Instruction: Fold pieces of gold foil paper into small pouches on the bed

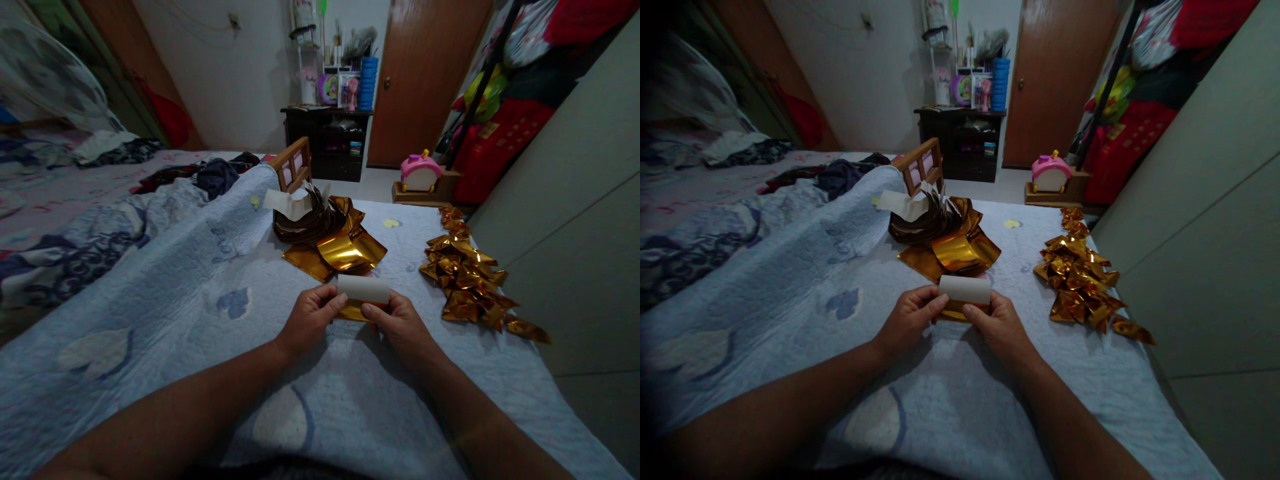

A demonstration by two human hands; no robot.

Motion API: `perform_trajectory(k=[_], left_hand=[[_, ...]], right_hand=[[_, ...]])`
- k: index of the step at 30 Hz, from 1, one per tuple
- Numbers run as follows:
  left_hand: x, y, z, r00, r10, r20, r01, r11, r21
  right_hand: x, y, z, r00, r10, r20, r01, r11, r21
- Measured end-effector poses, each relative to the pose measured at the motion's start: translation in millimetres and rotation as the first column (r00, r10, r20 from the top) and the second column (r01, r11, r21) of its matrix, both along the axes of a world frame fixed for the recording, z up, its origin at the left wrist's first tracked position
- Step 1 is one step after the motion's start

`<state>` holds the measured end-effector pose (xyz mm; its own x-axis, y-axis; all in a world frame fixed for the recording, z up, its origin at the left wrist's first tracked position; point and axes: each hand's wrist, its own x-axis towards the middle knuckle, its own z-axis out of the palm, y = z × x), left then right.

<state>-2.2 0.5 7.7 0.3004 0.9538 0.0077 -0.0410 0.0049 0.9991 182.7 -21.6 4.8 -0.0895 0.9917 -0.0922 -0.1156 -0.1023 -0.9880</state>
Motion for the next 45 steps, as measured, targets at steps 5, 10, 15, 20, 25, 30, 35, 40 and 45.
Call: perform_trajectory(k=[5,10,15,20,25,30,35,40,45], left_hand=[[0,1,1.2,1.000,0.030,-0.001,-0.030,0.999,0.011],[2,1,5.1,0.998,0.051,0.043,-0.051,0.999,0.007],[2,1,4.9,0.998,0.043,0.040,-0.042,0.999,-0.019],[2,1,-0.3,0.999,0.007,0.042,-0.006,1.000,-0.019],[1,-3,-4.3,0.989,-0.028,0.145,0.020,0.998,0.055],[-3,-5,-2.0,0.997,-0.059,-0.058,0.070,0.973,0.222],[-4,1,-2.6,0.983,-0.067,-0.171,0.114,0.952,0.286],[-3,3,-6.9,0.982,-0.089,-0.165,0.133,0.951,0.279],[-4,1,-4.3,0.984,-0.062,-0.167,0.108,0.953,0.283]], right_hand=[[0,0,0,1.000,-0.004,0.014,0.004,1.000,0.006],[1,0,0,1.000,-0.009,0.017,0.009,1.000,-0.007],[-1,0,3,1.000,0.003,-0.006,-0.003,1.000,0.014],[-1,-1,4,1.000,-0.011,-0.009,0.011,1.000,0.024],[-1,0,3,1.000,-0.010,-0.023,0.010,1.000,0.006],[-1,0,3,1.000,0.003,-0.027,-0.003,1.000,0.017],[0,1,4,0.999,0.013,-0.038,-0.012,1.000,0.027],[0,0,5,0.999,0.019,-0.039,-0.018,1.000,0.012],[1,0,4,1.000,0.031,0.000,-0.031,0.999,-0.037]])
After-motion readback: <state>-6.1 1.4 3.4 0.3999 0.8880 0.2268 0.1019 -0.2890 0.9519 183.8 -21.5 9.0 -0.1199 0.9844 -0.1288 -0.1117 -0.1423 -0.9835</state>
